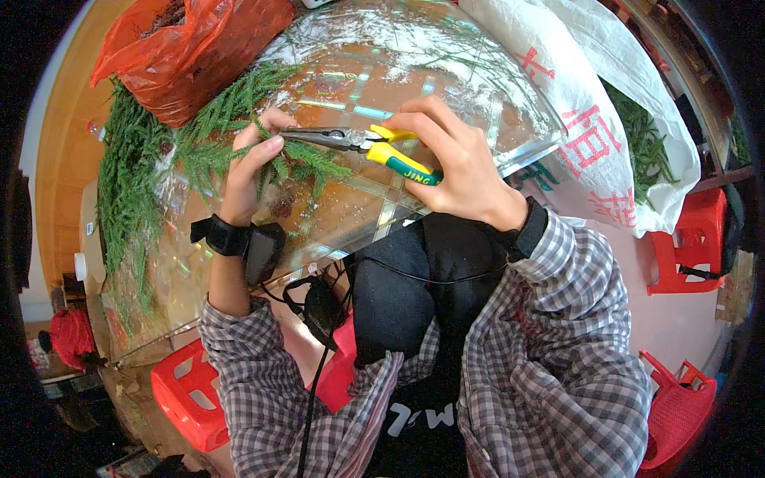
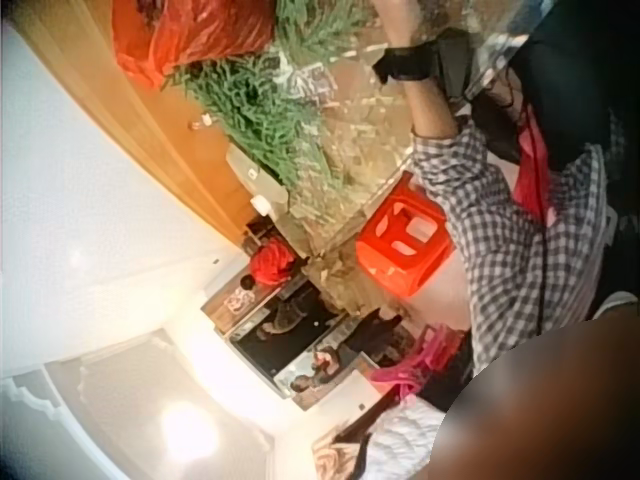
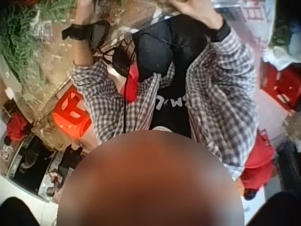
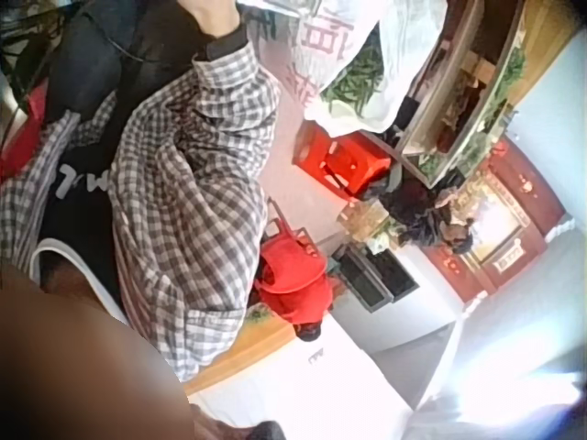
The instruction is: The person is sorting and trimming evergreen branches at a table.
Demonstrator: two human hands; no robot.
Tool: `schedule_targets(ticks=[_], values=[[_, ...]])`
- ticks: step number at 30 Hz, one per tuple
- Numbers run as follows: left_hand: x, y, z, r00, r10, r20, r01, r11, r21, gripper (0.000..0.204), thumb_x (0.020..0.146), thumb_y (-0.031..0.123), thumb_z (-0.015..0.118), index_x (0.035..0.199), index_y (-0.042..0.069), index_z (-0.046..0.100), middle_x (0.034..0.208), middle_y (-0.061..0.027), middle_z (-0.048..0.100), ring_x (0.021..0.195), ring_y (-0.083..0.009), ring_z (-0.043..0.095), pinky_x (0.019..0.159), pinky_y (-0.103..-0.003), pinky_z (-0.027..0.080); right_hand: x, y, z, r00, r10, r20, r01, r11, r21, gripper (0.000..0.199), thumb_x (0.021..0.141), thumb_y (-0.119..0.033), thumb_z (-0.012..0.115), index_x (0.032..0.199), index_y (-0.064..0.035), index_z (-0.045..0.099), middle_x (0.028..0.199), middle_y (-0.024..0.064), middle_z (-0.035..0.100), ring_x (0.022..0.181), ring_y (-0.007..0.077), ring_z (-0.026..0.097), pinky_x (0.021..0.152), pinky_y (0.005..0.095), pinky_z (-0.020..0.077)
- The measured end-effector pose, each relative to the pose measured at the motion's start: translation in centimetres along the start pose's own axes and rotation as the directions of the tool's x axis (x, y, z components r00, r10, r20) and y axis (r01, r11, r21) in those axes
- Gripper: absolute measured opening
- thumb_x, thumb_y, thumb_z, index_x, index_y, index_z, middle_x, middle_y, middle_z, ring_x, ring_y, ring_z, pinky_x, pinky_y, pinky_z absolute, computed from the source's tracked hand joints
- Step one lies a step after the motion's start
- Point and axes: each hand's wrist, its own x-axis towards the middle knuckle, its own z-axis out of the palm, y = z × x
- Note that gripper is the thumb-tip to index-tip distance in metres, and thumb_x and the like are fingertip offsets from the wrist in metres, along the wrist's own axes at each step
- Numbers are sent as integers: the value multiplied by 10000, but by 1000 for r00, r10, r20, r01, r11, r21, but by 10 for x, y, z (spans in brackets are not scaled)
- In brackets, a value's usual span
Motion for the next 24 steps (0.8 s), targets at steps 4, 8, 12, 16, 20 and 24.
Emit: schedule_targets(ticks=[4,8,12,16,20,24], values=[[0,0,0,1000,-31,-4,31,999,-12,215,809,182,504,913,-7,514,797,-36,531,742,-111,517,696,-252,397,0,1,1,999,-29,-14,28,999,-28,472,548,20,585,1016,-18,540,1005,134,485,856,251,545,639,287,474],[-1,4,2,999,-50,-12,50,999,-10,212,812,178,499,911,-9,514,786,-38,534,735,-115,521,692,-252,398,0,1,2,1000,-14,-17,14,1000,-13,476,547,22,589,1019,-18,541,1012,137,485,843,252,550,619,285,475],[-1,6,2,999,-48,-20,48,999,-5,207,815,179,501,904,-8,513,775,-37,530,728,-116,523,687,-252,399,1,1,2,1000,-13,-18,13,1000,-11,482,547,26,588,1025,-18,541,1008,136,482,836,247,550,615,284,479],[0,3,2,999,-42,-19,42,999,1,204,815,183,509,894,-5,508,767,-32,523,724,-115,523,685,-251,399,2,0,1,1000,-8,-23,8,1000,12,488,550,30,586,1033,-17,539,1006,134,479,844,241,547,617,283,480],[2,3,3,999,-40,-23,40,999,0,195,818,181,516,883,-2,504,762,-27,518,722,-115,523,685,-253,399,2,2,0,999,-11,-31,11,1000,23,489,557,31,593,1040,-16,538,1007,134,478,855,240,543,614,287,477],[4,-3,3,998,-46,-50,47,999,17,188,826,177,515,884,-1,504,765,-25,516,715,-109,520,678,-245,398,2,4,2,995,-71,-66,67,996,-66,495,559,6,626,1044,-27,535,999,128,489,816,250,550,588,301,470]])
